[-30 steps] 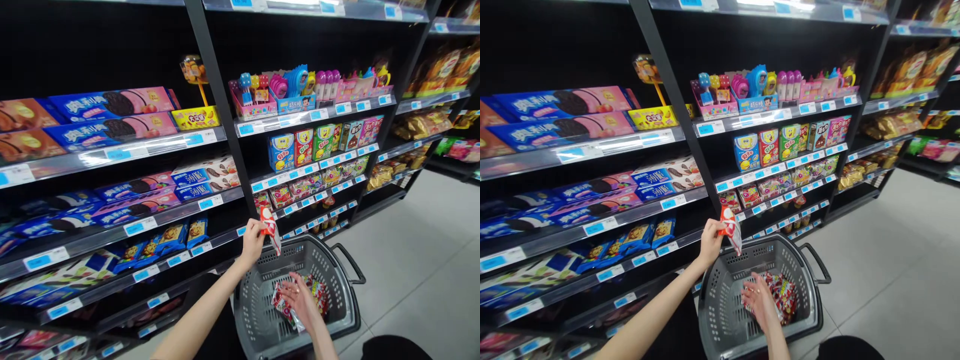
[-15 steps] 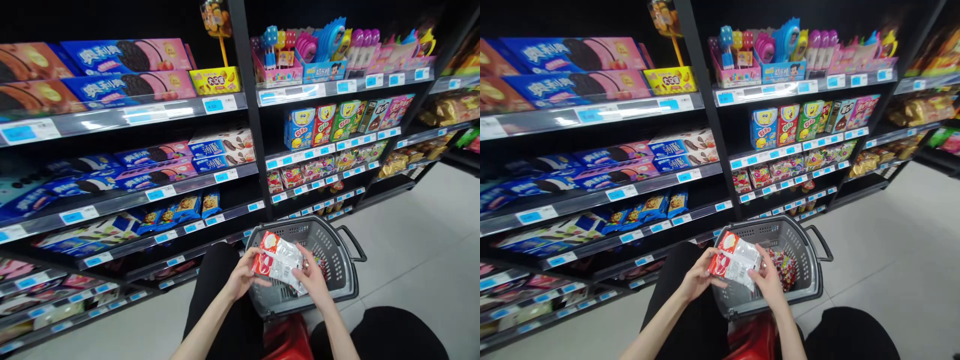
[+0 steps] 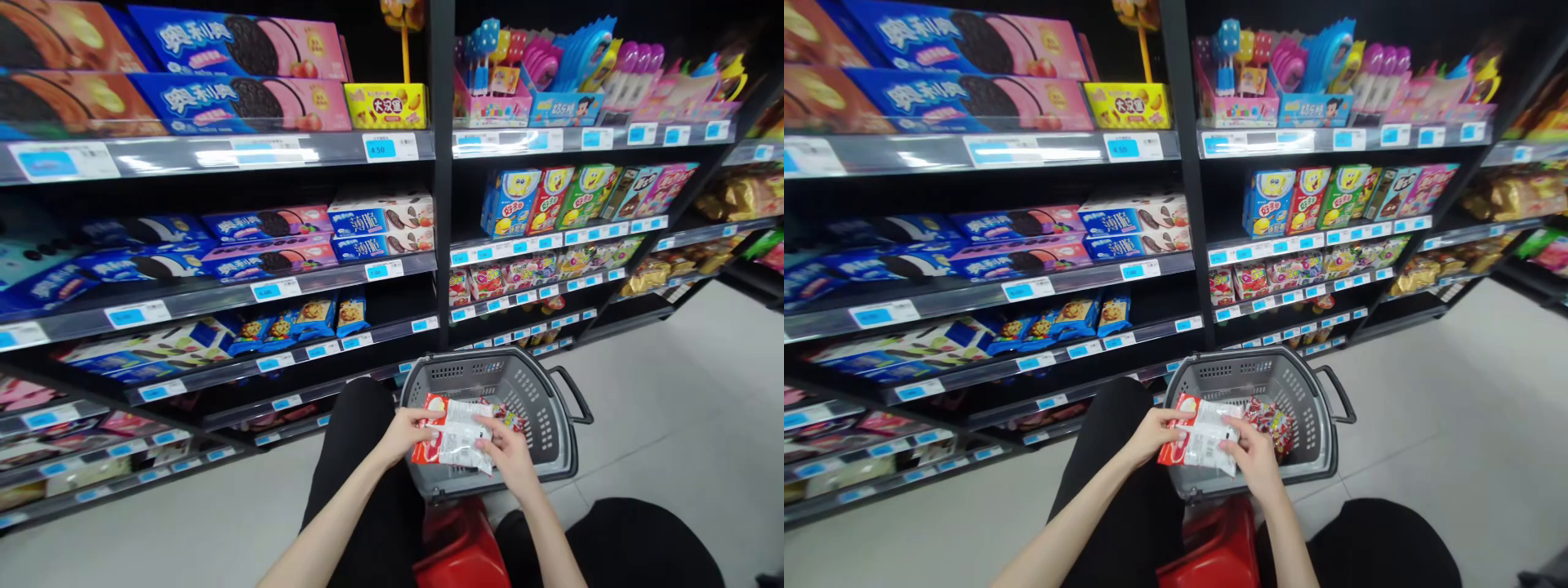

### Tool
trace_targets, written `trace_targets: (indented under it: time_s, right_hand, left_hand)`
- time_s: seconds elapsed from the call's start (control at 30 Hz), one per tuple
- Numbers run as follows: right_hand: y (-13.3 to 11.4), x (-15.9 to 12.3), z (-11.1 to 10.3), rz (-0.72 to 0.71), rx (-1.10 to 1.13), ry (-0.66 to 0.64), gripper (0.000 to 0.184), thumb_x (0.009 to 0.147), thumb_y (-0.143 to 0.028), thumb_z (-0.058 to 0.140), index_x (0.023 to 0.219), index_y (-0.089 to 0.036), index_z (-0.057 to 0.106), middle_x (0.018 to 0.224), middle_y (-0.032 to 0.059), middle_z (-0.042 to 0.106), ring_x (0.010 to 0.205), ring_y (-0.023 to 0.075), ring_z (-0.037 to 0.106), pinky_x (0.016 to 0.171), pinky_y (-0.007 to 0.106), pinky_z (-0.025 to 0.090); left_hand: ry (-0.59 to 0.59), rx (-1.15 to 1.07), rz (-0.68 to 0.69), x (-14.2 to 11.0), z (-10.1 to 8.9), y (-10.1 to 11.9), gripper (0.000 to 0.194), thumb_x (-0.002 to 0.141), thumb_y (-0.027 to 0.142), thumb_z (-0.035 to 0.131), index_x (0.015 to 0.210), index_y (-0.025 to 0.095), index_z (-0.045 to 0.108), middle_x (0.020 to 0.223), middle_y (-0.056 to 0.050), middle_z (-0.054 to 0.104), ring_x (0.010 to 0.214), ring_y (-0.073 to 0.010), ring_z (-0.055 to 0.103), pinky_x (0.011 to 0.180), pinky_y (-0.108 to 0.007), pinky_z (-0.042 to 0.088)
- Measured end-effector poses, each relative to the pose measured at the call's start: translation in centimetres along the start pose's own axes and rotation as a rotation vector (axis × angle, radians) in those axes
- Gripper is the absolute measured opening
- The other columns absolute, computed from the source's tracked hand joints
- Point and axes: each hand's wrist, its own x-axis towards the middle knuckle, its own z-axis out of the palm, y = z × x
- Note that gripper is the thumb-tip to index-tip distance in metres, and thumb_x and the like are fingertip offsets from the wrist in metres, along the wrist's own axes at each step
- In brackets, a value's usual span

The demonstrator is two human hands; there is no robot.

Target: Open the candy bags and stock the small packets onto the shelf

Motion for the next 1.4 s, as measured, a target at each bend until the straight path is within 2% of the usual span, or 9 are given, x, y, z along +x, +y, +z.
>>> trace_targets:
  time_s: [0.17, 0.33, 0.53, 0.6, 0.7, 0.8, 1.0, 1.23, 1.4]
  right_hand:
    - [-0.3, 0.4, -0.2, -0.093, -0.261, 0.088, 0.029, 0.073, -0.037, 0.057, 0.090, -0.017, 0.070, 0.057, 0.0012, 0.064, 0.048, 0.0126, 0.051, 0.048, 0.023, 0.043]
    - [-0.4, 0.7, -0.1, -0.089, -0.311, 0.080, 0.026, 0.075, -0.036, 0.055, 0.086, -0.018, 0.071, 0.074, 0.0058, 0.070, 0.060, 0.0167, 0.059, 0.058, 0.025, 0.046]
    - [-0.8, 0.0, -0.1, 0.053, 0.115, -0.083, 0.039, 0.070, -0.033, 0.063, 0.106, -0.019, 0.056, 0.081, 0.0041, 0.065, 0.066, 0.0162, 0.061, 0.059, 0.025, 0.049]
    - [-0.6, 0.0, -0.1, 0.071, 0.271, -0.070, 0.051, 0.065, -0.030, 0.069, 0.111, -0.023, 0.050, 0.090, 0.0045, 0.063, 0.073, 0.0173, 0.062, 0.065, 0.028, 0.050]
    - [0.2, 0.4, -0.1, 0.095, 0.347, 0.052, 0.059, 0.057, -0.026, 0.075, 0.109, -0.024, 0.048, 0.075, -0.0008, 0.061, 0.066, 0.0156, 0.062, 0.060, 0.026, 0.049]
    - [0.9, 0.9, -0.1, 0.103, 0.306, 0.165, 0.053, 0.053, -0.024, 0.076, 0.101, -0.021, 0.054, 0.061, -0.0046, 0.058, 0.056, 0.0130, 0.059, 0.055, 0.023, 0.047]
    - [0.5, 0.9, -0.6, 0.039, 0.215, 0.221, 0.042, 0.056, -0.027, 0.074, 0.096, -0.017, 0.063, 0.062, -0.0018, 0.059, 0.056, 0.0132, 0.057, 0.056, 0.026, 0.048]
    - [1.0, 0.9, -0.7, 0.021, 0.048, 0.306, 0.025, 0.061, -0.034, 0.068, 0.077, -0.015, 0.070, 0.077, 0.0083, 0.068, 0.071, 0.0211, 0.062, 0.068, 0.033, 0.049]
    - [2.3, 1.2, -0.6, -0.018, -0.090, 0.286, 0.025, 0.070, -0.040, 0.059, 0.070, -0.015, 0.063, 0.064, 0.0040, 0.064, 0.060, 0.0171, 0.058, 0.058, 0.026, 0.045]
  left_hand:
    - [0.099, 0.221, 0.096, 0.6, 0.4, -0.4, 0.018, 0.060, 0.026, 0.068, 0.071, 0.013, 0.072, 0.070, -0.006, 0.070, 0.070, -0.0198, 0.062, 0.069, -0.028, 0.045]
    - [0.138, 0.291, 0.127, 1.0, 0.8, -0.5, 0.017, 0.064, 0.029, 0.063, 0.065, 0.013, 0.069, 0.064, -0.004, 0.068, 0.061, -0.0159, 0.058, 0.063, -0.025, 0.043]
    - [0.159, 0.165, 0.092, 1.3, 0.4, -0.6, 0.021, 0.061, 0.033, 0.066, 0.065, 0.012, 0.067, 0.062, -0.003, 0.066, 0.059, -0.0143, 0.056, 0.060, -0.024, 0.042]
    - [0.162, 0.101, 0.088, 1.3, 0.2, -0.6, 0.022, 0.060, 0.033, 0.068, 0.066, 0.011, 0.067, 0.063, -0.003, 0.066, 0.059, -0.0140, 0.057, 0.059, -0.023, 0.042]
    - [0.146, 0.048, 0.111, 1.4, -0.1, -0.6, 0.021, 0.059, 0.030, 0.069, 0.068, 0.012, 0.067, 0.069, -0.004, 0.067, 0.063, -0.0145, 0.058, 0.062, -0.024, 0.044]
    - [0.121, 0.032, 0.120, 1.4, -0.3, -0.8, 0.024, 0.057, 0.027, 0.072, 0.074, 0.011, 0.068, 0.075, -0.006, 0.068, 0.068, -0.0159, 0.059, 0.065, -0.026, 0.045]
    - [0.101, 0.022, 0.084, 1.5, -0.3, -1.0, 0.029, 0.053, 0.020, 0.073, 0.080, 0.011, 0.069, 0.084, -0.008, 0.069, 0.071, -0.0171, 0.061, 0.067, -0.026, 0.046]
    - [0.125, 0.067, 0.083, 1.6, 0.1, -0.9, 0.018, 0.056, 0.023, 0.071, 0.070, 0.012, 0.070, 0.069, -0.005, 0.069, 0.064, -0.0162, 0.060, 0.062, -0.025, 0.045]
    - [0.164, 0.075, 0.115, 1.5, 0.7, -0.6, 0.015, 0.056, 0.024, 0.071, 0.065, 0.012, 0.068, 0.064, -0.003, 0.067, 0.059, -0.0141, 0.059, 0.059, -0.024, 0.044]
